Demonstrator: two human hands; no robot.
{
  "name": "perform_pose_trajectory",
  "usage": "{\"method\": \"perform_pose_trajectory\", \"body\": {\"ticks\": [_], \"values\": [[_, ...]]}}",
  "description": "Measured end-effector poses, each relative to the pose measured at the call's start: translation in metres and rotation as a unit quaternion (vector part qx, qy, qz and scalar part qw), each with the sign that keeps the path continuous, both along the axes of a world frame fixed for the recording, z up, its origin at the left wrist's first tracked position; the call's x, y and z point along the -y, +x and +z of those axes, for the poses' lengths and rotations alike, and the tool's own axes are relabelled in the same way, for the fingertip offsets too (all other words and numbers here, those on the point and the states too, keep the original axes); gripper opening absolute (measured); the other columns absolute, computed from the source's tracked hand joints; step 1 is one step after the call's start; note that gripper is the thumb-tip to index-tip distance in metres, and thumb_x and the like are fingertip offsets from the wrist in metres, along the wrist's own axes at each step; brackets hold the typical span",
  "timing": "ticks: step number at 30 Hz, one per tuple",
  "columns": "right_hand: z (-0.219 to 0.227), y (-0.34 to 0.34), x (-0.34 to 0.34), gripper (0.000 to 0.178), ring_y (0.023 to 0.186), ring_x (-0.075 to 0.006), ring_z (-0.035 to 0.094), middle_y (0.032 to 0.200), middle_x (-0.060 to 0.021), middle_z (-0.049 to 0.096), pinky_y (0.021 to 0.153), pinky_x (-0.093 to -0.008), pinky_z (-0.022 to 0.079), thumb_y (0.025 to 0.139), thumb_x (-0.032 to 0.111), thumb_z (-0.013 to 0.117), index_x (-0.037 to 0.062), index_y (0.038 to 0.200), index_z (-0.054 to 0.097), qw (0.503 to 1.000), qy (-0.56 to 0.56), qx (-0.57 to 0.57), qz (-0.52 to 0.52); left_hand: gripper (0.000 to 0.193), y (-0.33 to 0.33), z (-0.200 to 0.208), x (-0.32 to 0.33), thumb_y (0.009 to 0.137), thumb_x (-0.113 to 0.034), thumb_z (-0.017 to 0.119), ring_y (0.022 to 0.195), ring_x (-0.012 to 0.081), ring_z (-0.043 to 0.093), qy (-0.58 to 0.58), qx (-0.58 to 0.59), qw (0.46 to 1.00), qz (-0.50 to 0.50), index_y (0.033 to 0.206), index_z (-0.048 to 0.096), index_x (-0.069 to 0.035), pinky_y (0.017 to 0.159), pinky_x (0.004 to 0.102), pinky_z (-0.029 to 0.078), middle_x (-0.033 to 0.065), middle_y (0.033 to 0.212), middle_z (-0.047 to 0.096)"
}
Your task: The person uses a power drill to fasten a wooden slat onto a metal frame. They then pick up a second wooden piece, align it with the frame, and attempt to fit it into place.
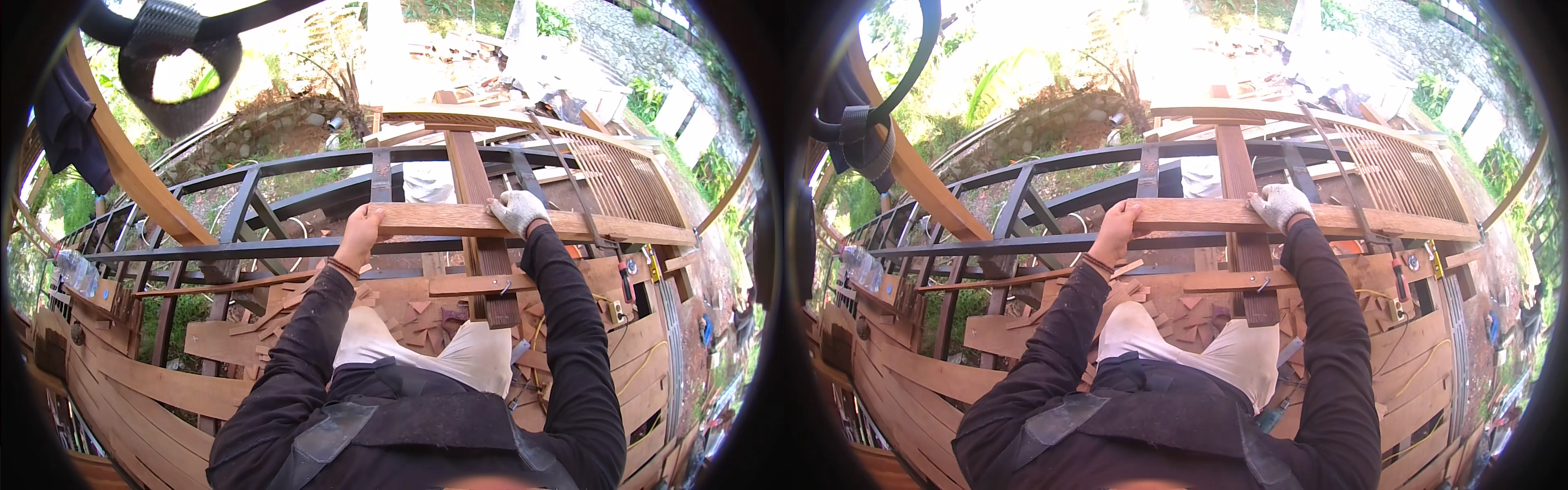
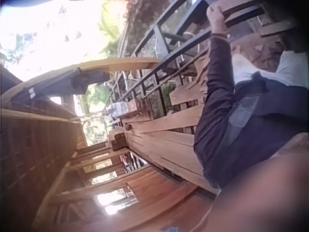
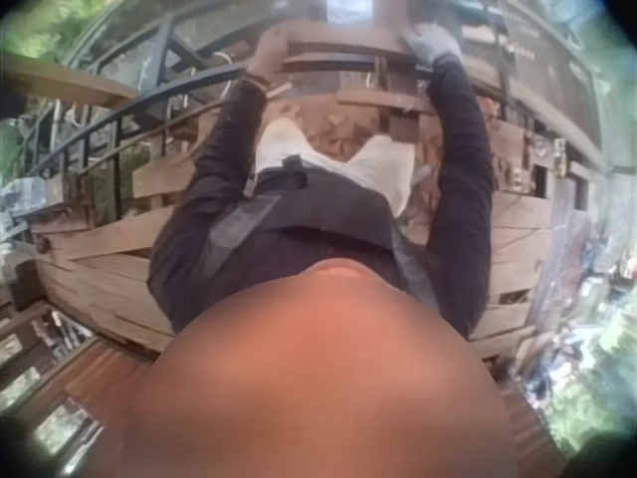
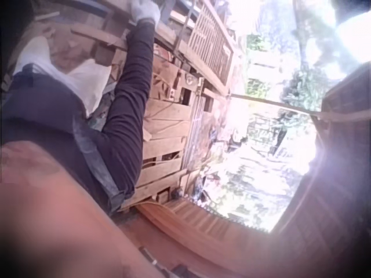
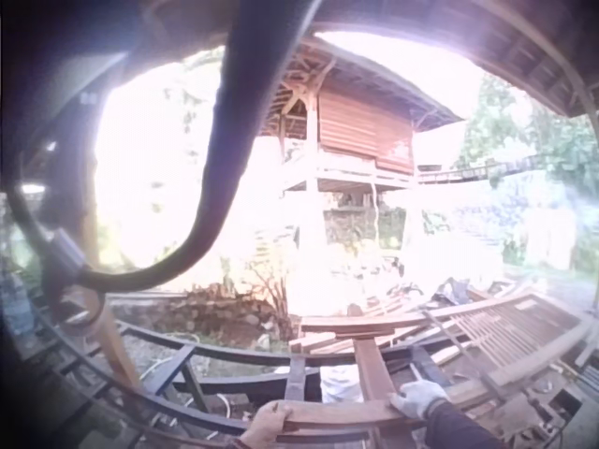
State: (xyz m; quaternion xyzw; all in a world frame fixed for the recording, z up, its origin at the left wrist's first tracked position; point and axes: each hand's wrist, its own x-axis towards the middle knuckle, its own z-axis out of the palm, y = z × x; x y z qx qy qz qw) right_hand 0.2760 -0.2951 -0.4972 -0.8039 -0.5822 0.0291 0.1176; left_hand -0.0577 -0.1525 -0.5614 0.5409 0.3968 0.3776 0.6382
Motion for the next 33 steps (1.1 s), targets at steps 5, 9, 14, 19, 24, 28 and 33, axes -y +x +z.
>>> {"method": "perform_pose_trajectory", "body": {"ticks": [5,9,14,19,24,28,33], "values": [[0.008,-0.001,0.011,0.052,0.096,-0.0411,0.071,0.093,-0.0225,0.075,0.088,-0.0484,0.054,0.098,0.053,0.062,0.0043,0.093,0.078,0.999,0.025,-0.022,0.012,0.031,-0.003,0.002,0.009,0.106,-0.016,0.062,0.093,0.0173,0.07,0.045,0.046,0.998,0.01,0.13,0.06,0.003,0.073,0.0356,0.065,0.0102,0.114,0.069],[0.017,-0.02,0.05,0.046,0.111,-0.0377,0.068,0.109,-0.0199,0.075,0.1,-0.0482,0.049,0.093,0.049,0.07,0.0044,0.104,0.076,0.985,0.155,0.048,0.055,0.036,-0.004,0.028,0.04,0.106,-0.016,0.064,0.096,0.017,0.07,0.022,0.053,0.998,0.011,0.134,0.058,0.006,0.074,0.0346,0.066,0.012,0.117,0.069],[-0.007,-0.039,0.123,0.05,0.127,-0.0394,0.06,0.127,-0.02,0.069,0.111,-0.05,0.044,0.089,0.044,0.075,0.002,0.115,0.073,0.959,0.274,0.06,0.03,0.037,-0.015,0.014,0.078,0.105,-0.015,0.064,0.1,0.0178,0.07,-0.005,0.052,0.999,-0.005,0.136,0.055,0.004,0.072,0.0358,0.067,0.0128,0.117,0.068],[-0.048,-0.066,0.193,0.033,0.119,-0.0383,0.065,0.124,-0.0212,0.07,0.105,-0.0473,0.05,0.089,0.021,0.08,-0.0017,0.111,0.072,0.907,0.412,-0.049,-0.07,0.02,-0.036,-0.024,0.099,0.105,-0.016,0.066,0.094,0.0109,0.064,-0.063,0.11,0.992,0.005,0.118,0.061,-0.001,0.082,0.0258,0.052,0.0061,0.108,0.069],[-0.137,-0.085,0.273,0.019,0.105,-0.0256,0.069,0.115,-0.0178,0.071,0.09,-0.037,0.057,0.095,0.007,0.073,-0.0039,0.11,0.071,0.808,0.511,-0.162,-0.244,0.015,-0.025,0.006,0.09,0.101,-0.019,0.067,0.095,0.0189,0.069,0.187,-0.183,0.963,-0.065,0.105,0.071,-0.005,0.082,0.0334,0.055,0.0073,0.102,0.072],[-0.229,-0.108,0.315,0.025,0.101,-0.0294,0.072,0.109,-0.0183,0.073,0.092,-0.0376,0.056,0.092,0.009,0.07,-0.003,0.115,0.07,0.8,0.369,-0.247,-0.403,0.02,0.005,0.034,0.079,0.099,-0.02,0.068,0.088,0.0359,0.069,0.484,-0.207,0.832,-0.175,0.097,0.071,0.0,0.078,0.0412,0.053,0.0207,0.095,0.071],[-0.325,-0.169,0.347,0.048,0.124,-0.037,0.066,0.13,-0.0237,0.07,0.107,-0.0437,0.05,0.094,0.029,0.065,0.0055,0.136,0.064,0.742,0.071,-0.416,-0.521,0.032,0.003,0.017,0.086,0.105,-0.029,0.064,0.079,0.036,0.067,0.482,-0.347,0.797,-0.11,0.1,0.069,0.002,0.074,0.0443,0.052,0.0231,0.088,0.07]]}}
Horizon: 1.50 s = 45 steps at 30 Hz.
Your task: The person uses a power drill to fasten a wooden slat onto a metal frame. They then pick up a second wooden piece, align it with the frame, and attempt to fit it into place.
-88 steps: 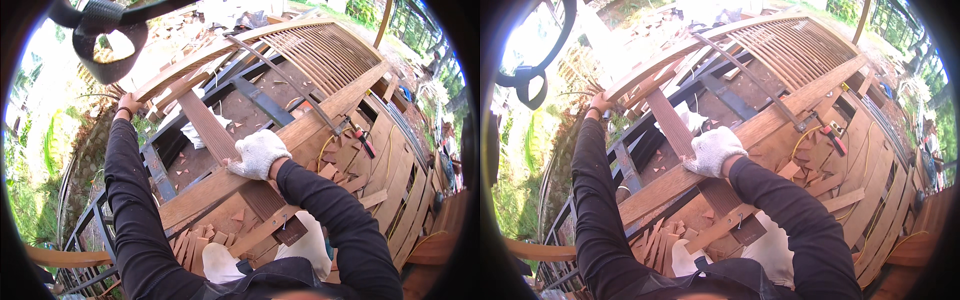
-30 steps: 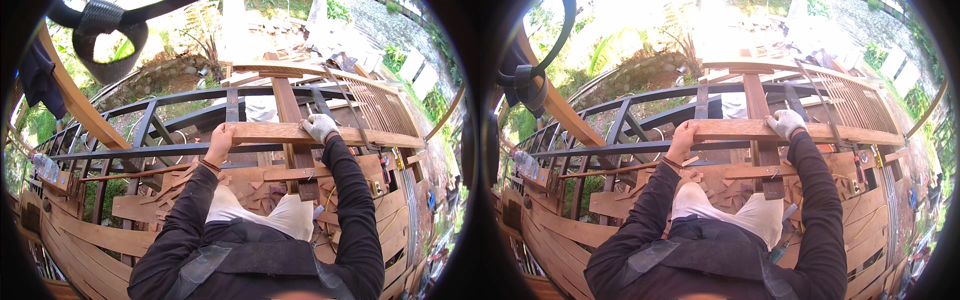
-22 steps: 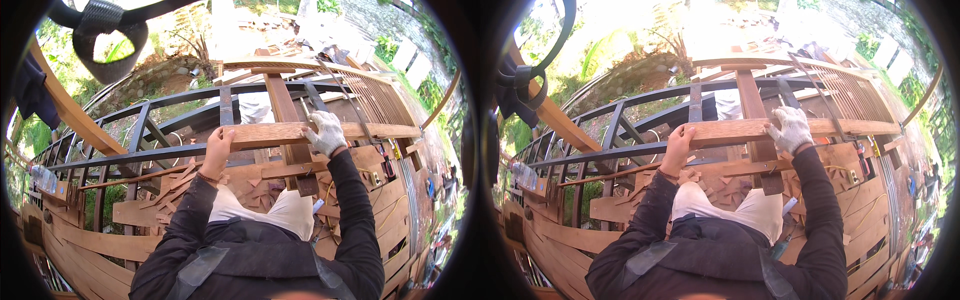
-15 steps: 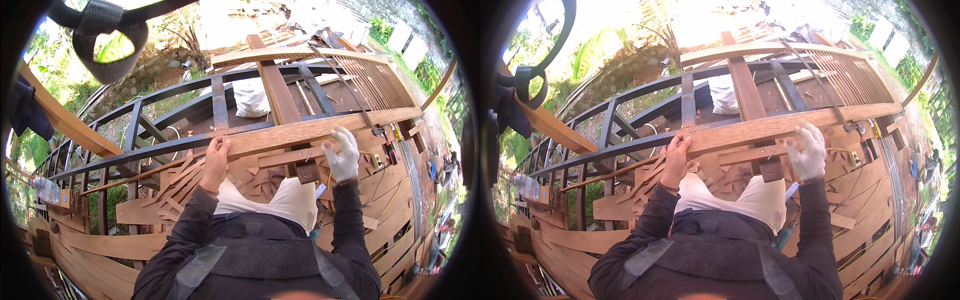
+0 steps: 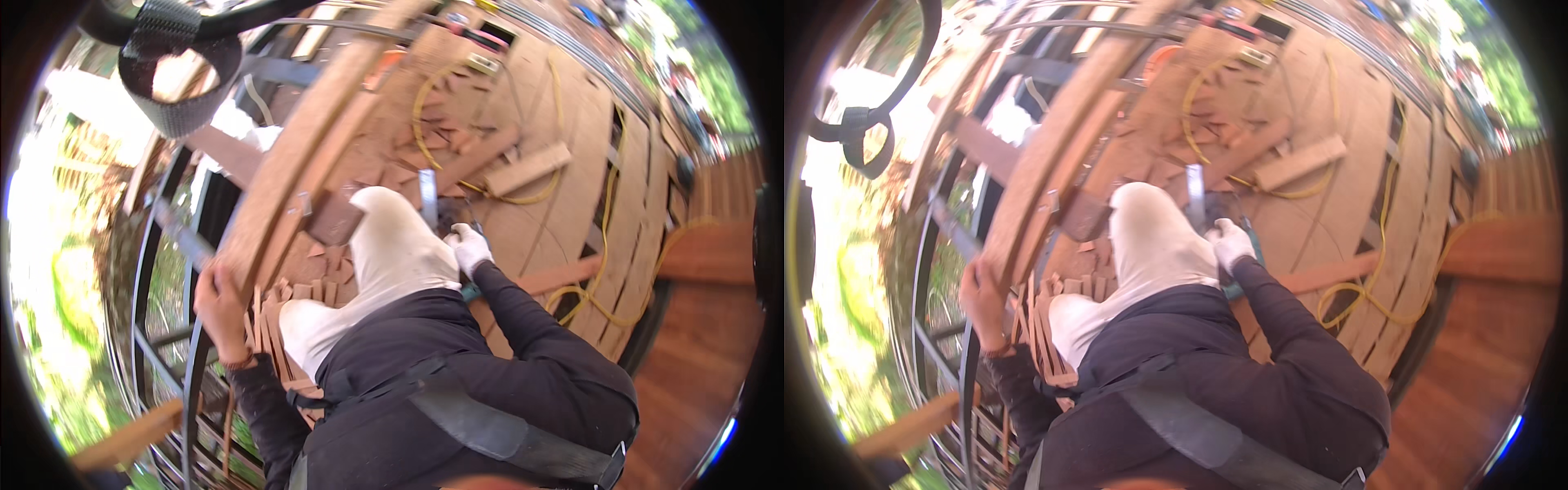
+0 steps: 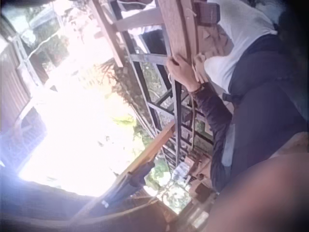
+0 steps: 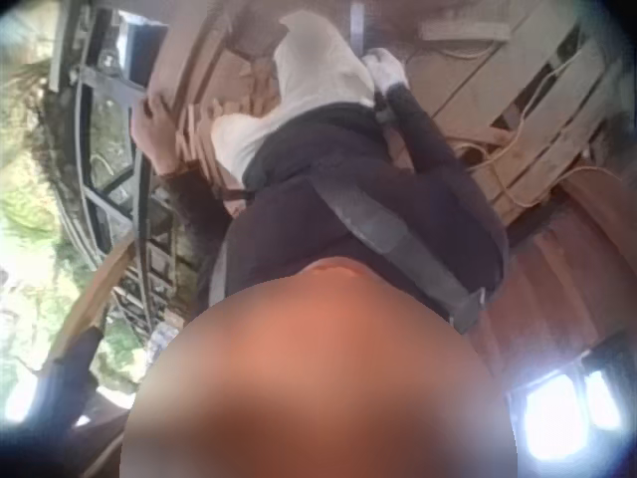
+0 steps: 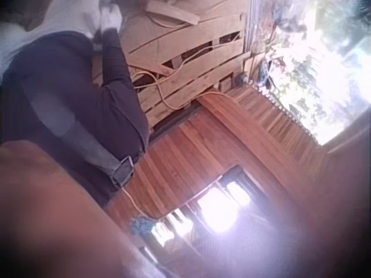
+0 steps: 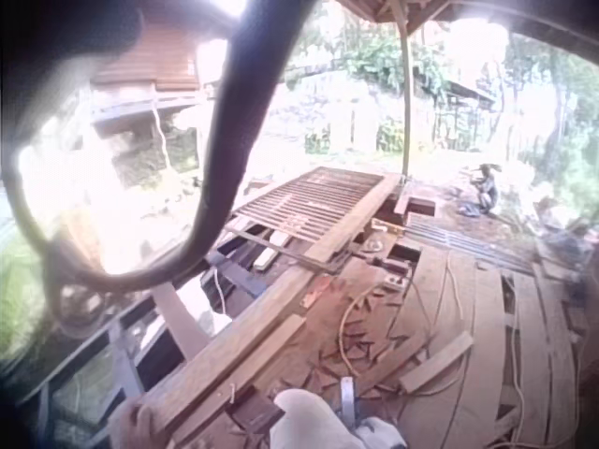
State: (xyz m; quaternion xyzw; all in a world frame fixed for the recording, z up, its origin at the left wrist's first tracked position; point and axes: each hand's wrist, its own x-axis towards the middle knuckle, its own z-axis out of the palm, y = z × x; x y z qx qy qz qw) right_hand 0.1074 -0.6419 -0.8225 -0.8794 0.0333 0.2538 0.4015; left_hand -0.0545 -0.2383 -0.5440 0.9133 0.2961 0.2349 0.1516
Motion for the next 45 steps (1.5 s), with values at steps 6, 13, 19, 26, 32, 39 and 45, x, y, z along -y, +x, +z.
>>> {"method": "perform_pose_trajectory", "body": {"ticks": [6,13,19,26,32,39,45], "values": [[-0.039,-0.05,0.03,0.052,0.122,-0.0364,0.062,0.124,-0.0175,0.066,0.104,-0.0477,0.05,0.084,0.033,0.071,0.0071,0.128,0.062,0.977,-0.184,0.05,0.091,0.026,0.01,-0.01,-0.015,0.106,-0.023,0.064,0.081,0.0239,0.062,-0.011,0.012,1.0,0.023,0.104,0.067,0.002,0.079,0.0376,0.051,0.0123,0.091,0.068],[-0.037,-0.038,0.045,0.053,0.126,-0.0348,0.056,0.125,-0.015,0.061,0.105,-0.0481,0.047,0.082,0.035,0.073,0.009,0.128,0.062,0.964,-0.24,0.112,0.015,0.023,0.005,-0.015,-0.021,0.108,-0.018,0.061,0.089,0.0185,0.061,-0.073,0.038,0.997,0.01,0.113,0.068,0.003,0.086,0.0343,0.05,0.0096,0.098,0.069],[-0.106,0.007,0.101,0.065,0.13,-0.039,0.057,0.135,-0.0237,0.062,0.113,-0.0453,0.045,0.085,0.034,0.074,0.0004,0.138,0.059,0.975,-0.185,0.068,-0.104,0.025,0.018,-0.009,-0.008,0.107,-0.02,0.062,0.092,0.023,0.064,-0.019,0.011,0.999,0.033,0.112,0.07,0.003,0.089,0.0359,0.05,0.0124,0.102,0.071],[-0.111,0.169,0.068,0.08,0.132,-0.0397,0.061,0.14,-0.0311,0.062,0.112,-0.0445,0.048,0.084,0.048,0.078,-0.0117,0.134,0.059,0.959,-0.027,0.02,-0.28,0.024,-0.012,-0.014,-0.012,0.102,-0.018,0.066,0.08,0.0285,0.06,0.031,0.015,0.998,0.059,0.097,0.068,0.005,0.078,0.04,0.05,0.0149,0.086,0.064],[-0.218,0.229,0.127,0.063,0.116,-0.0344,0.061,0.125,-0.0144,0.069,0.098,-0.0529,0.047,0.092,0.058,0.054,0.0076,0.127,0.067,0.933,0.127,-0.23,-0.245,0.024,0.028,0.002,-0.004,0.1,-0.018,0.065,0.081,0.0367,0.068,0.028,-0.001,0.999,0.03,0.096,0.071,0.004,0.074,0.0417,0.052,0.021,0.088,0.07],[-0.185,0.208,0.129,0.036,0.062,-0.0211,0.054,0.077,-0.0045,0.06,0.053,-0.0342,0.041,0.082,0.046,0.07,0.0109,0.091,0.065,0.817,0.233,-0.129,-0.512,0.02,0.014,-0.009,0.003,0.093,-0.018,0.072,0.077,0.0337,0.067,-0.011,0.096,0.989,0.114,0.086,0.066,-0.001,0.072,0.0416,0.053,0.0168,0.081,0.067],[0.008,0.135,0.086,0.056,0.072,-0.0215,0.062,0.096,-0.0111,0.065,0.061,-0.0331,0.053,0.089,0.04,0.071,0.0021,0.128,0.056,0.813,0.208,0.081,-0.538,0.02,0.014,-0.015,0.001,0.093,-0.018,0.072,0.077,0.034,0.068,-0.039,0.136,0.984,0.109,0.086,0.066,0.0,0.072,0.0426,0.054,0.0167,0.082,0.068]]}}
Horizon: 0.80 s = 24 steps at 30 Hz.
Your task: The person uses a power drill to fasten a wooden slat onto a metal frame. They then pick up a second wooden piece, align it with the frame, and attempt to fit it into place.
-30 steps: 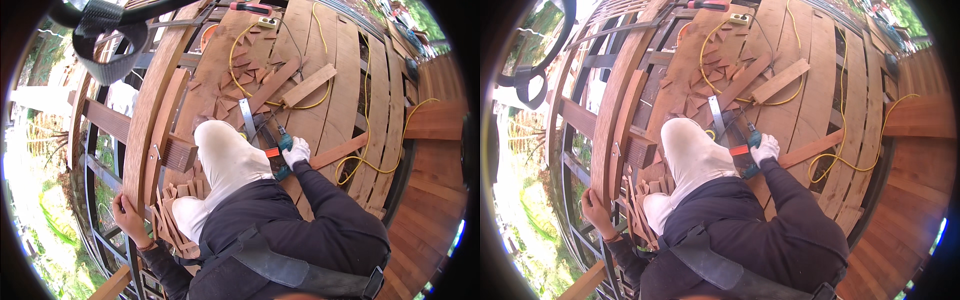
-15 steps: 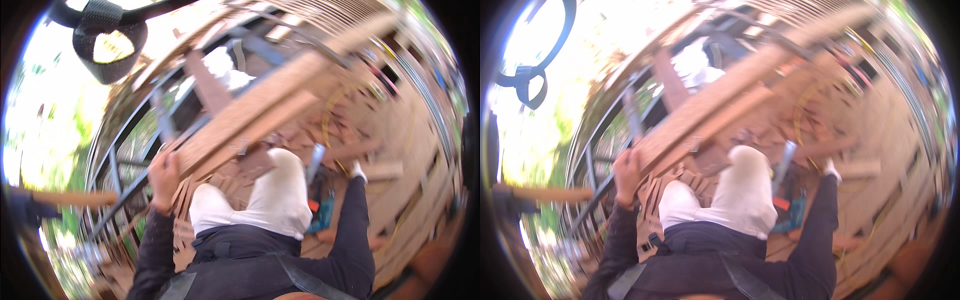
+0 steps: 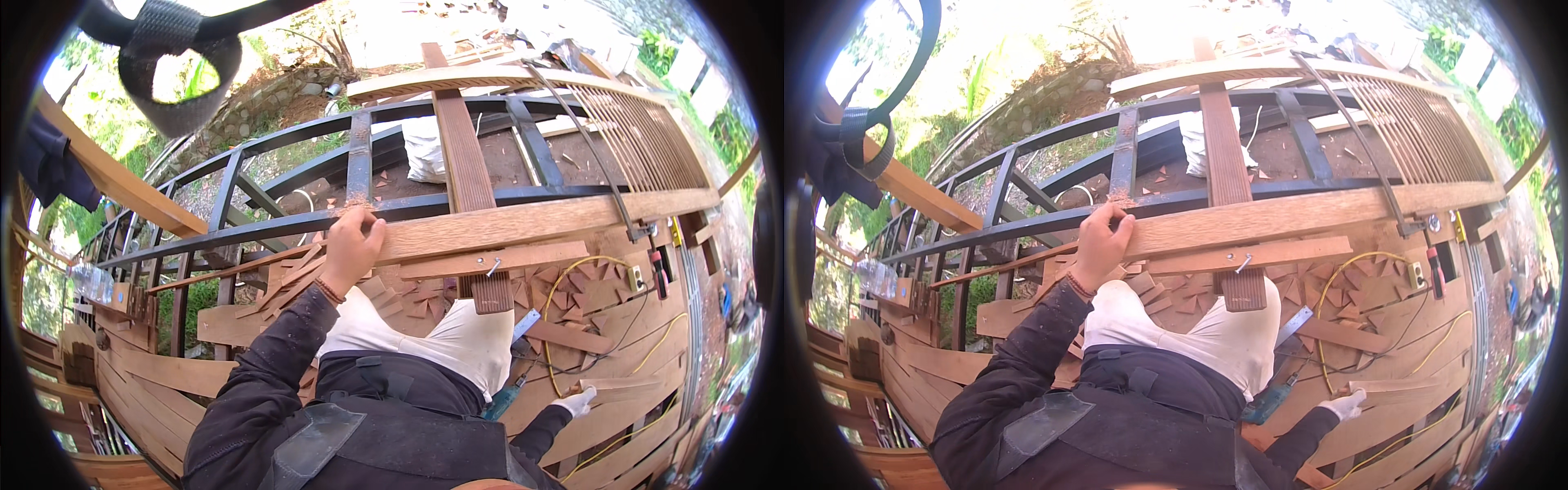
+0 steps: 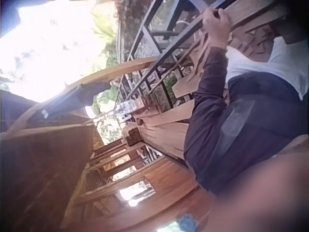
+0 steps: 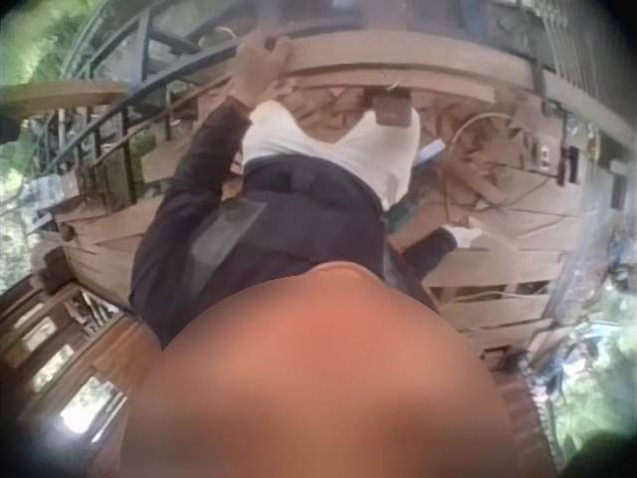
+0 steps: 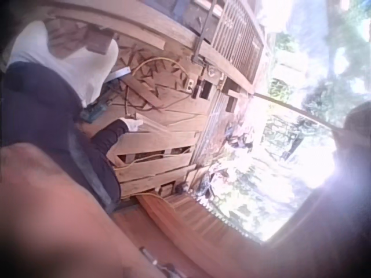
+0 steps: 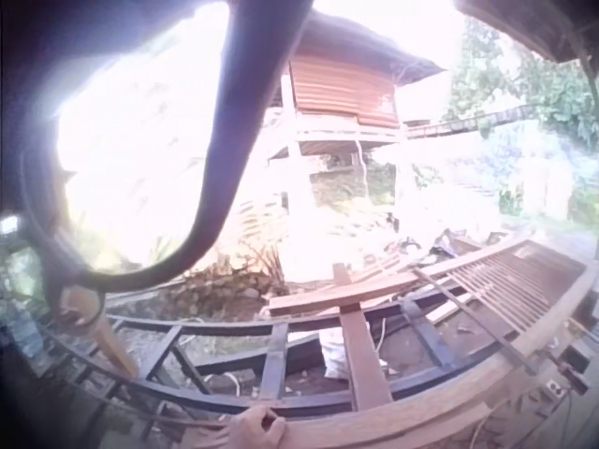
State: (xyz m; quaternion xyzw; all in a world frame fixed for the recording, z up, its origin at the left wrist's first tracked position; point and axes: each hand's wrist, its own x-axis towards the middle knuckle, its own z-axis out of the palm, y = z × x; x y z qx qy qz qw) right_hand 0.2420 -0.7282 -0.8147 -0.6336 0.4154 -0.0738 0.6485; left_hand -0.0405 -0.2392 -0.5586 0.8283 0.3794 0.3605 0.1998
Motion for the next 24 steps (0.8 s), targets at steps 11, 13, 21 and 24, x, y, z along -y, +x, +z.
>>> {"method": "perform_pose_trajectory", "body": {"ticks": [11,13,21,24], "values": [[0.306,-0.074,-0.249,0.086,0.128,-0.0316,0.058,0.139,-0.0215,0.058,0.109,-0.0423,0.048,0.068,0.022,0.08,-0.0068,0.144,0.05,0.597,-0.221,0.455,0.623,0.051,0.02,0.022,-0.045,0.108,-0.044,0.058,0.108,0.0278,0.073,-0.457,0.207,0.847,-0.173,0.135,0.059,0.0,0.094,0.0423,0.056,0.0159,0.121,0.074],[0.318,-0.097,-0.314,0.082,0.117,-0.033,0.065,0.126,-0.0212,0.066,0.105,-0.0423,0.051,0.066,0.023,0.079,-0.0059,0.139,0.055,0.551,-0.158,0.458,0.679,0.058,0.028,0.018,-0.066,0.109,-0.047,0.055,0.114,0.0296,0.071,-0.582,0.329,0.707,-0.229,0.143,0.051,0.0,0.099,0.0456,0.056,0.0179,0.129,0.07],[0.322,-0.147,-0.427,0.068,0.103,-0.0401,0.07,0.108,-0.0268,0.07,0.09,-0.0451,0.056,0.073,0.036,0.084,-0.005,0.12,0.059,0.48,-0.243,0.321,0.78,0.037,0.066,-0.032,-0.144,0.107,-0.018,0.054,0.106,0.0281,0.073,-0.556,0.483,0.649,-0.19,0.133,0.053,0.008,0.092,0.0425,0.061,0.0174,0.121,0.07],[0.32,-0.15,-0.436,0.066,0.099,-0.0362,0.072,0.104,-0.0239,0.071,0.088,-0.0436,0.056,0.078,0.04,0.085,-0.0045,0.12,0.059,0.471,-0.221,0.3,0.799,0.033,0.063,-0.032,-0.148,0.106,-0.014,0.056,0.101,0.0266,0.074,-0.548,0.472,0.674,-0.148,0.127,0.057,0.011,0.09,0.0407,0.061,0.0175,0.117,0.071]]}}
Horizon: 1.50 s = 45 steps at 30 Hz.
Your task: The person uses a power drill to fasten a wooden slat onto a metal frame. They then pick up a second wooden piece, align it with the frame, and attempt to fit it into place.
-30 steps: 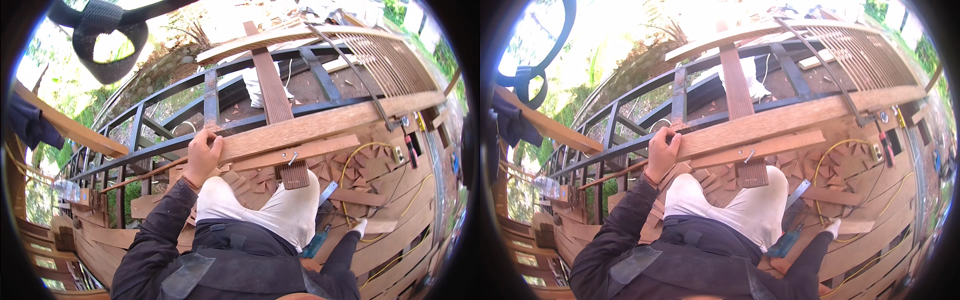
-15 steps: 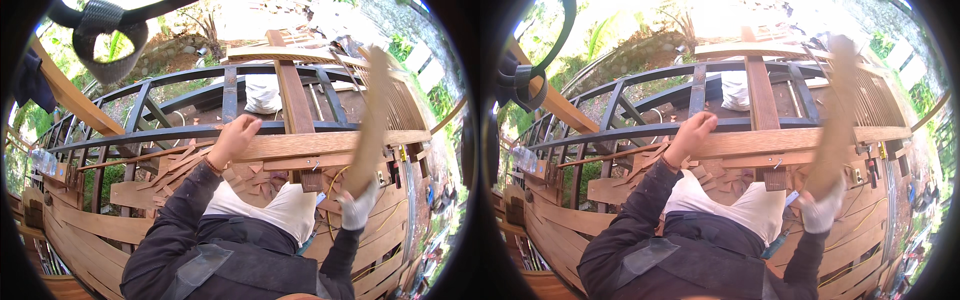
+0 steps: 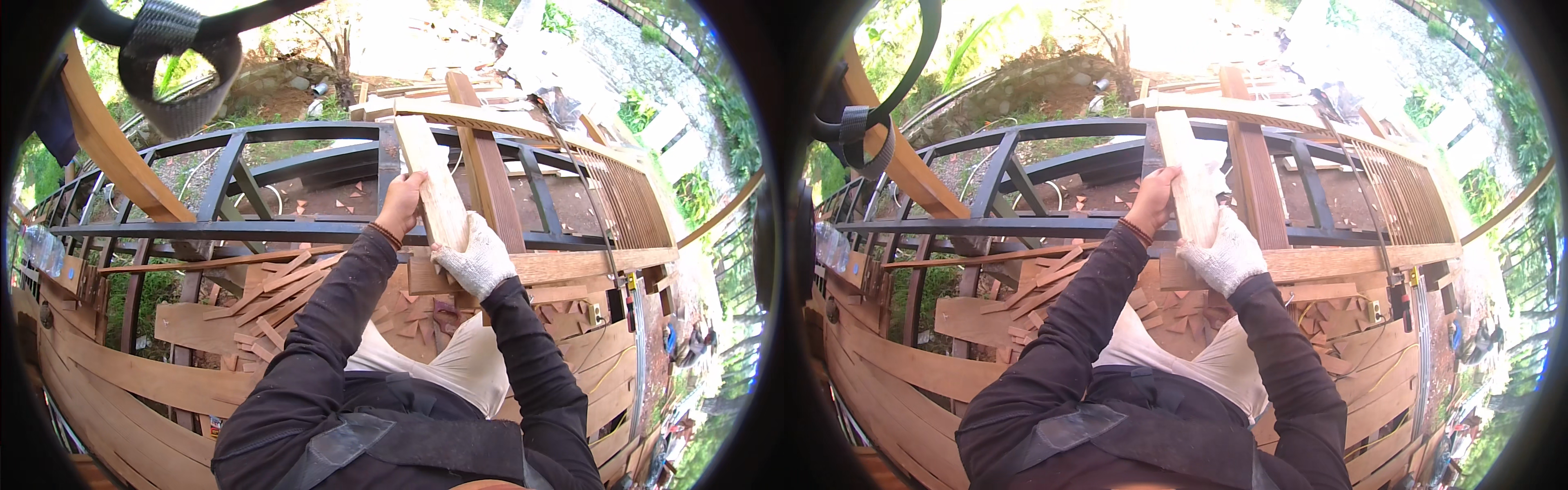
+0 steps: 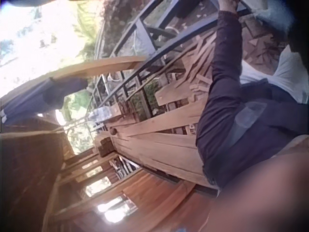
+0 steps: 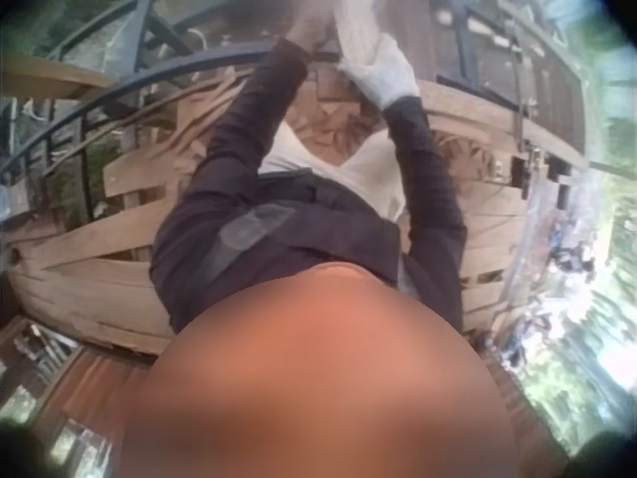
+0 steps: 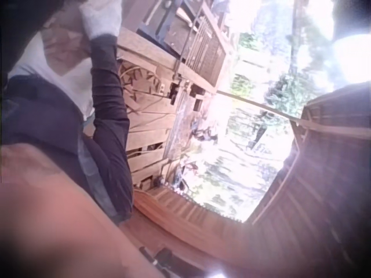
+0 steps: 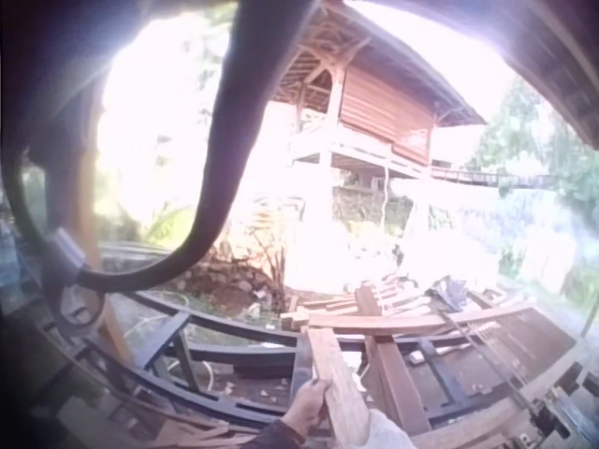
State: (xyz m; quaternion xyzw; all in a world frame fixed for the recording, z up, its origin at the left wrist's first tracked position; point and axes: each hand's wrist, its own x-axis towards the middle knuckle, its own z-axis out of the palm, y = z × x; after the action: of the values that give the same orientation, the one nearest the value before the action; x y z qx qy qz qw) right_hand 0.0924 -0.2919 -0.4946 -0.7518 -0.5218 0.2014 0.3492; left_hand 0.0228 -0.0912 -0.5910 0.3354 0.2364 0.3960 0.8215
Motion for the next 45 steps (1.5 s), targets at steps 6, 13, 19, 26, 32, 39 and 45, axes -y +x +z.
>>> {"method": "perform_pose_trajectory", "body": {"ticks": [6,13,19,26,32,39,45], "values": [[0.0,-0.01,-0.004,0.068,0.1,-0.0388,0.072,0.106,-0.0258,0.072,0.088,-0.0442,0.056,0.083,0.048,0.081,-0.0044,0.122,0.062,0.998,0.027,0.058,0.006,0.039,-0.012,0.0,-0.002,0.103,-0.02,0.064,0.091,0.0214,0.074,0.044,-0.059,0.996,0.039,0.125,0.058,0.012,0.08,0.0346,0.06,0.0149,0.108,0.073],[-0.034,0.007,-0.002,0.072,0.11,-0.0323,0.073,0.119,-0.0251,0.073,0.095,-0.0395,0.055,0.089,0.042,0.077,-0.0052,0.14,0.058,0.999,0.04,-0.004,-0.005,0.041,0.006,-0.008,0.0,0.101,-0.02,0.069,0.091,0.0189,0.072,0.069,-0.057,0.993,0.078,0.125,0.056,0.011,0.079,0.0329,0.058,0.0154,0.108,0.072],[-0.037,0.004,-0.008,0.047,0.108,-0.0152,0.066,0.123,-0.0148,0.071,0.097,-0.0307,0.053,0.103,0.018,0.061,-0.006,0.143,0.056,0.985,0.023,-0.167,-0.033,0.052,0.011,-0.021,-0.003,0.097,-0.024,0.073,0.092,0.0211,0.07,0.01,-0.02,0.995,0.096,0.131,0.051,0.009,0.08,0.035,0.058,0.0168,0.111,0.069],[-0.05,0.008,-0.001,0.044,0.101,-0.0127,0.065,0.118,-0.0113,0.071,0.094,-0.0291,0.052,0.105,0.014,0.057,-0.006,0.144,0.055,0.987,0.074,-0.143,-0.019,0.051,0.005,-0.008,0.007,0.098,-0.023,0.072,0.097,0.0198,0.069,0.032,-0.013,0.994,0.102,0.131,0.05,0.009,0.084,0.0336,0.057,0.0171,0.112,0.069],[-0.043,0.002,-0.003,0.044,0.092,-0.0142,0.067,0.105,-0.0125,0.073,0.088,-0.0299,0.054,0.103,0.012,0.056,-0.0074,0.143,0.056,0.99,0.081,-0.113,-0.024,0.047,0.004,-0.008,0.005,0.103,-0.02,0.067,0.096,0.0176,0.071,0.029,-0.001,0.994,0.103,0.134,0.049,0.011,0.083,0.0313,0.058,0.016,0.115,0.069],[-0.035,0.0,-0.002,0.042,0.084,-0.0268,0.073,0.093,-0.0224,0.073,0.08,-0.0356,0.056,0.099,0.014,0.061,-0.009,0.134,0.061,0.994,0.104,-0.03,-0.015,0.047,-0.004,-0.006,0.005,0.103,-0.021,0.067,0.097,0.0178,0.072,0.028,-0.012,0.997,0.065,0.133,0.05,0.012,0.084,0.0314,0.059,0.0163,0.115,0.07],[-0.039,0.004,-0.004,0.041,0.084,-0.0356,0.074,0.09,-0.022,0.074,0.077,-0.0401,0.056,0.097,0.015,0.063,-0.006,0.132,0.064,0.994,0.105,-0.012,-0.016,0.047,-0.002,-0.012,0.006,0.104,-0.021,0.067,0.096,0.0171,0.072,0.022,-0.012,0.998,0.065,0.134,0.05,0.011,0.083,0.0304,0.059,0.015,0.113,0.071]]}}
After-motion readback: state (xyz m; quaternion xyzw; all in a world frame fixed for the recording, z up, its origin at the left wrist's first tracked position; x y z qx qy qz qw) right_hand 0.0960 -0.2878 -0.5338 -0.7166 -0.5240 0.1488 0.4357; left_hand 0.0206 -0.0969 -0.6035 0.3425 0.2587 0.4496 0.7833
